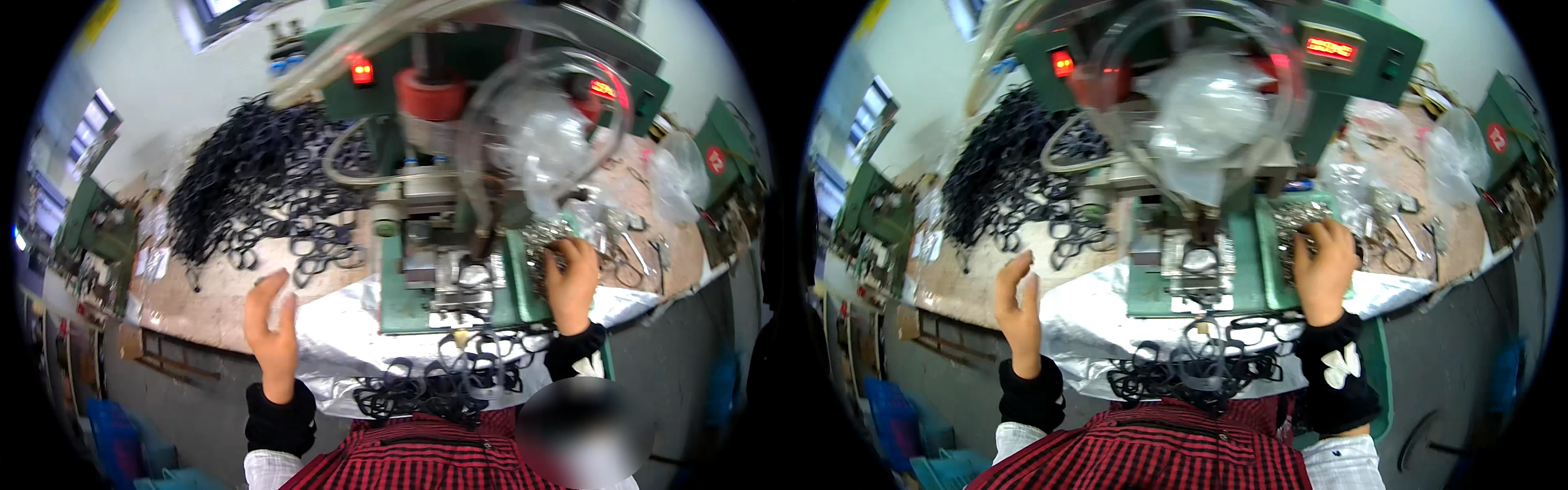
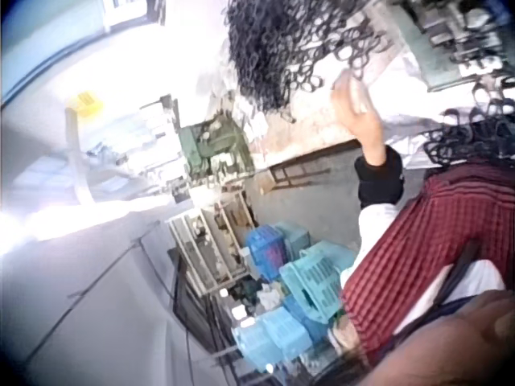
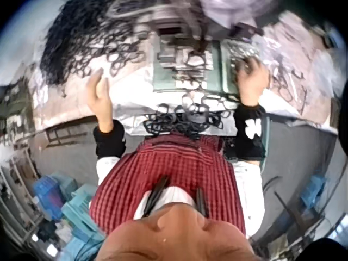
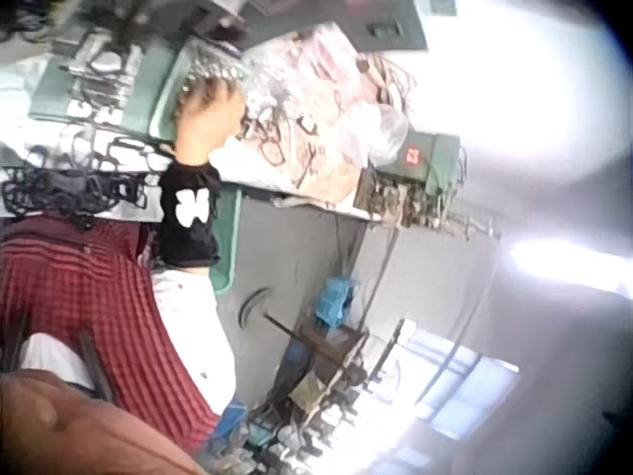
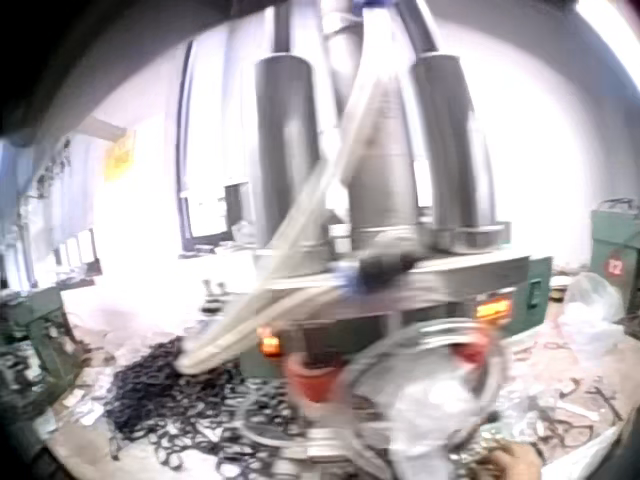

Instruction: The person repeatedly picks up black eyeglass frames and small metal components, places them into a machine, and operates a lever to assemble them. The person then removes the assembled glasses and places them on the table.

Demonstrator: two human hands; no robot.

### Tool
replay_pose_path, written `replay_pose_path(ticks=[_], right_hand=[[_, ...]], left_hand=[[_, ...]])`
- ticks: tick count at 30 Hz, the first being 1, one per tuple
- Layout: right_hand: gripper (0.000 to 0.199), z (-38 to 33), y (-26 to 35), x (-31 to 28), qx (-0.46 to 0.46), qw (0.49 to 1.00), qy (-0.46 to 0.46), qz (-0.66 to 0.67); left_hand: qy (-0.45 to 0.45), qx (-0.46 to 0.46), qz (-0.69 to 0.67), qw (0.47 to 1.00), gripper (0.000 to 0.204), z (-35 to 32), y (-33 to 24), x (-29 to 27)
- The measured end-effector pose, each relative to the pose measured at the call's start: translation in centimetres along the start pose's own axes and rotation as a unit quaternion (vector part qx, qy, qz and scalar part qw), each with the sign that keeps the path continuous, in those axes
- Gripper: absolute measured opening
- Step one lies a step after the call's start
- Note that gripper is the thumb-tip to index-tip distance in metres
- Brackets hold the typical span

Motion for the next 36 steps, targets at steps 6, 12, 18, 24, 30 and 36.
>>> replay_pose_path(ticks=[6,12,18,24,30,36], right_hand=[[0.015,-0.6,-2.3,1.9,0.081,0.980,0.014,0.183],[0.019,-2.2,-4.6,0.1,0.291,0.857,0.032,0.425],[0.018,-1.5,-2.4,1.7,0.283,0.827,0.047,0.484],[0.028,-1.1,6.5,-1.3,0.138,0.857,0.124,0.481],[0.047,-1.6,10.3,-0.8,0.145,0.849,0.134,0.489],[0.056,-1.6,10.4,-0.6,0.195,0.782,0.188,0.561]], left_hand=[[0.108,0.047,0.115,0.986,0.018,4.7,3.5,-2.1],[0.247,0.006,0.292,0.924,0.028,0.9,8.8,5.0],[0.257,0.016,0.239,0.936,0.018,-0.5,10.6,5.5],[0.026,-0.223,-0.252,0.942,0.014,3.7,6.0,3.7],[-0.107,-0.281,-0.459,0.836,0.028,0.3,3.7,6.0],[-0.062,-0.034,-0.546,0.835,0.068,8.3,-9.1,4.4]])
Point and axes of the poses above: each hand's wrist, its own z-axis towards the middle knuckle, its own x-axis out of the palm, y = z × x, the point moved 3 cm from there along z, towards the middle knuckle, and after that the axes turned 13 degrees about x, right-handed, at the moved point
